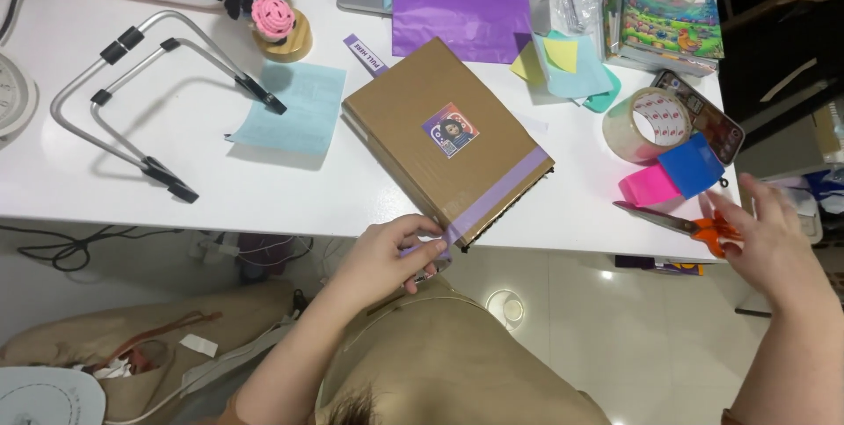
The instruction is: The person places a sticker on a small cardboard box, then applies two strips of purple tape across the box and cuts them with scissors. The person then places the box into a purple mailing bag.
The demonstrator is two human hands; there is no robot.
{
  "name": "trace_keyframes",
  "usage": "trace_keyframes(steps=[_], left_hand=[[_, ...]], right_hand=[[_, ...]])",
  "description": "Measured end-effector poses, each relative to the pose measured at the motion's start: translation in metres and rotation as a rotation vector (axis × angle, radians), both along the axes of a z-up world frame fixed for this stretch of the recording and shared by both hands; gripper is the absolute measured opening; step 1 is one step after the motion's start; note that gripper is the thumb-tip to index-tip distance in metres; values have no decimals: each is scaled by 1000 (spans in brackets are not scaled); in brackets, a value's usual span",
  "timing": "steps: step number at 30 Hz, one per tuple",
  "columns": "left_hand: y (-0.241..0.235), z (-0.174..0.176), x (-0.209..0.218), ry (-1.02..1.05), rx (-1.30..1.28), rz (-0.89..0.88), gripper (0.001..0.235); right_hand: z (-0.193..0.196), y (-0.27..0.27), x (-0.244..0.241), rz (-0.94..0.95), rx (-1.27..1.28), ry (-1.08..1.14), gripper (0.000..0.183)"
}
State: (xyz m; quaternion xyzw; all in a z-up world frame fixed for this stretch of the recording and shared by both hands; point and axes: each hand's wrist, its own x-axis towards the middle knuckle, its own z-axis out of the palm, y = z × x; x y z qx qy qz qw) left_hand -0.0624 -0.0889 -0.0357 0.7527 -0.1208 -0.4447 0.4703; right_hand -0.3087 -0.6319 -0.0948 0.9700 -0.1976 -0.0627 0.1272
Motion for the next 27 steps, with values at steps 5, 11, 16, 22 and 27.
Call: trace_keyframes(steps=[5,11,16,22,27], left_hand=[[1,-6,0,-11,-17,1,25],[6,-1,0,-18,-28,-5,26],[6,-6,-1,22,-52,20,24],[4,-16,-1,-1,-112,43,26],[2,-11,-1,33,-101,57,22]], right_hand=[[3,-8,3,-79,200,24,49],[36,36,1,-334,348,300,24],[41,100,-12,-271,869,291,13],[-44,196,-33,-153,1520,253,24],[-60,259,-54,-356,1936,66,75]])
